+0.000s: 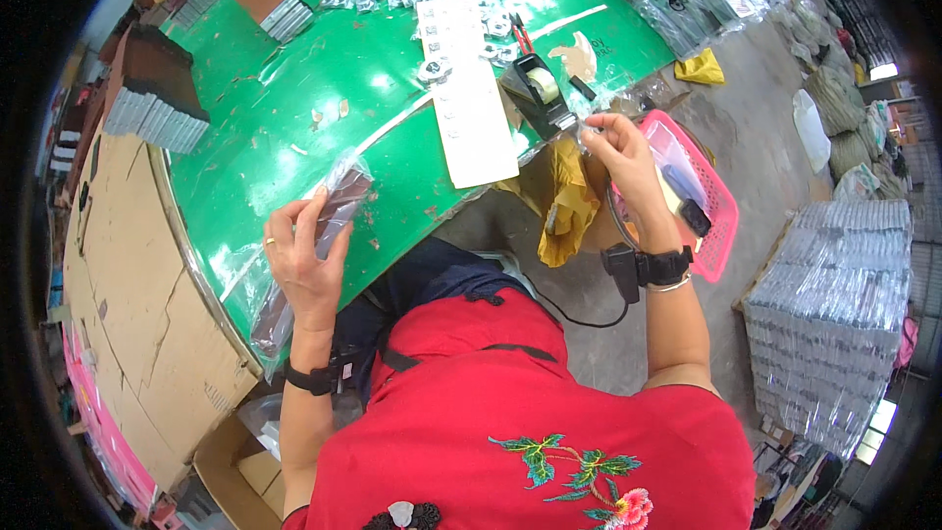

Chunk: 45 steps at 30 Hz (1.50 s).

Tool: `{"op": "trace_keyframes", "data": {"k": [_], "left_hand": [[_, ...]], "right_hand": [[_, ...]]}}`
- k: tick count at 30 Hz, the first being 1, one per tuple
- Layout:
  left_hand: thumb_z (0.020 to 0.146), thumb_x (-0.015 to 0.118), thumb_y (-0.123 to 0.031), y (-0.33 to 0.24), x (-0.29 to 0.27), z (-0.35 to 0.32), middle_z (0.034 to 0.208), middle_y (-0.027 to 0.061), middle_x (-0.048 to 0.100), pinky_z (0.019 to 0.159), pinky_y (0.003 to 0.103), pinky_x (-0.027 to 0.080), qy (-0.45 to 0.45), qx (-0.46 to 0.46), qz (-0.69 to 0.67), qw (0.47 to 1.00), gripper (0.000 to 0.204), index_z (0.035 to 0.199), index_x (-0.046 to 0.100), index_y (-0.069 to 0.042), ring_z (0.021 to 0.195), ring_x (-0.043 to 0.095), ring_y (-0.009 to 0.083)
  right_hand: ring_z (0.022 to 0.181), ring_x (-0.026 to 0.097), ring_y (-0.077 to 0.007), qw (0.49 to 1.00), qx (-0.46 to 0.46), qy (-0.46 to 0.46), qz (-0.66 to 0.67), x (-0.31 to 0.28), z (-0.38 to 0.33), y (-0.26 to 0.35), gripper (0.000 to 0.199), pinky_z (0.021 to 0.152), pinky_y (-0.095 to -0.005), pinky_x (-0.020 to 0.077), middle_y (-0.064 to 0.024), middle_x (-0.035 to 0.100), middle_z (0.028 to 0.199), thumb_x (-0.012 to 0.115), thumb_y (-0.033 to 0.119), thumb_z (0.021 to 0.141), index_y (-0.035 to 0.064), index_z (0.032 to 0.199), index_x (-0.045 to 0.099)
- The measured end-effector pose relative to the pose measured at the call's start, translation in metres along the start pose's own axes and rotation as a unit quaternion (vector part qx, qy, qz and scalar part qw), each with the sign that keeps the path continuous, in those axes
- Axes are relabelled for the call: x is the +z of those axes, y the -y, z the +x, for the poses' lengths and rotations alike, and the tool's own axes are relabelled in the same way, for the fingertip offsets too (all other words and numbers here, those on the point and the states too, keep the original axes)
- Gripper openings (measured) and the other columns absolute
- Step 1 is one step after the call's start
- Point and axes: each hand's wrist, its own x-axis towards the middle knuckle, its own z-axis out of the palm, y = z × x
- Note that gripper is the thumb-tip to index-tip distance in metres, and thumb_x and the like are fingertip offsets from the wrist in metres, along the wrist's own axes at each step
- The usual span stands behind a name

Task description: Packaging and labeling manufactured furniture parts in a factory setting.

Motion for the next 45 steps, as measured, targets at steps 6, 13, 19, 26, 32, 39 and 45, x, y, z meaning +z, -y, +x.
{"op": "trace_keyframes", "data": {"k": [6,13,19,26,32,39,45], "left_hand": [[0.070,0.085,-0.007,-0.001,-0.002,-0.001,0.108,0.0077,0.061,0.085,0.042,0.047,0.000,0.002,0.008,1.000,0.056,0.125,0.070,-0.012,0.098,0.059,0.0287],[0.071,0.084,-0.009,-0.002,0.000,-0.003,0.108,0.0067,0.061,0.087,0.042,0.046,-0.006,0.011,0.019,1.000,0.057,0.126,0.070,-0.013,0.098,0.059,0.0280],[0.072,0.084,-0.013,-0.002,0.000,-0.012,0.109,0.0060,0.061,0.088,0.042,0.045,-0.003,0.020,0.031,0.999,0.059,0.128,0.069,-0.015,0.100,0.058,0.0274],[0.068,0.084,-0.016,-0.013,0.007,-0.024,0.111,0.0018,0.059,0.087,0.043,0.043,0.002,0.037,0.072,0.997,0.064,0.130,0.068,-0.020,0.103,0.056,0.0252],[0.073,0.079,-0.014,-0.012,0.020,-0.030,0.109,-0.0002,0.058,0.083,0.041,0.043,-0.053,0.091,0.108,0.989,0.054,0.125,0.070,-0.022,0.099,0.057,0.0225],[0.078,0.075,-0.014,-0.016,0.023,-0.034,0.107,-0.0006,0.057,0.083,0.039,0.044,-0.069,0.097,0.100,0.988,0.044,0.121,0.071,-0.022,0.099,0.058,0.0206],[0.076,0.076,-0.013,-0.016,0.020,-0.030,0.125,-0.0043,0.061,0.084,0.038,0.044,-0.057,0.093,0.089,0.990,0.044,0.120,0.071,-0.020,0.099,0.057,0.0186]], "right_hand": [[0.084,0.051,-0.0009,0.999,0.016,0.015,0.041,-0.002,-0.004,-0.031,0.024,0.075,-0.0206,0.0385,0.0071,0.063,0.095,0.070,0.021,0.098,0.0075,0.117,0.065],[0.069,0.047,-0.0002,0.998,-0.041,-0.056,0.009,0.014,0.021,-0.056,0.012,0.062,-0.0190,0.0334,0.0088,0.061,0.078,0.070,0.016,0.097,0.0061,0.104,0.068],[0.058,0.052,-0.0067,0.942,-0.128,-0.135,-0.279,0.009,0.018,-0.066,0.020,0.055,-0.0277,0.0407,0.0039,0.058,0.063,0.075,0.023,0.090,0.0033,0.093,0.070],[0.068,0.051,-0.0007,0.994,-0.092,0.050,0.032,0.098,-0.023,0.027,0.011,0.061,-0.0193,0.0371,0.0090,0.059,0.075,0.073,0.013,0.095,0.0058,0.101,0.068],[0.060,0.046,-0.0011,0.978,-0.099,0.180,0.042,0.198,-0.050,0.049,0.011,0.054,-0.0227,0.0322,0.0070,0.058,0.066,0.072,0.017,0.095,0.0064,0.098,0.070],[0.049,0.045,-0.0060,0.983,-0.128,0.079,-0.106,0.216,-0.057,0.038,0.016,0.049,-0.0293,0.0344,0.0015,0.052,0.051,0.075,0.023,0.090,0.0079,0.095,0.073],[0.049,0.046,-0.0059,0.987,-0.109,0.070,-0.099,0.214,-0.052,0.033,0.036,0.049,-0.0277,0.0347,0.0015,0.054,0.053,0.079,0.023,0.088,0.0044,0.115,0.064]]}}
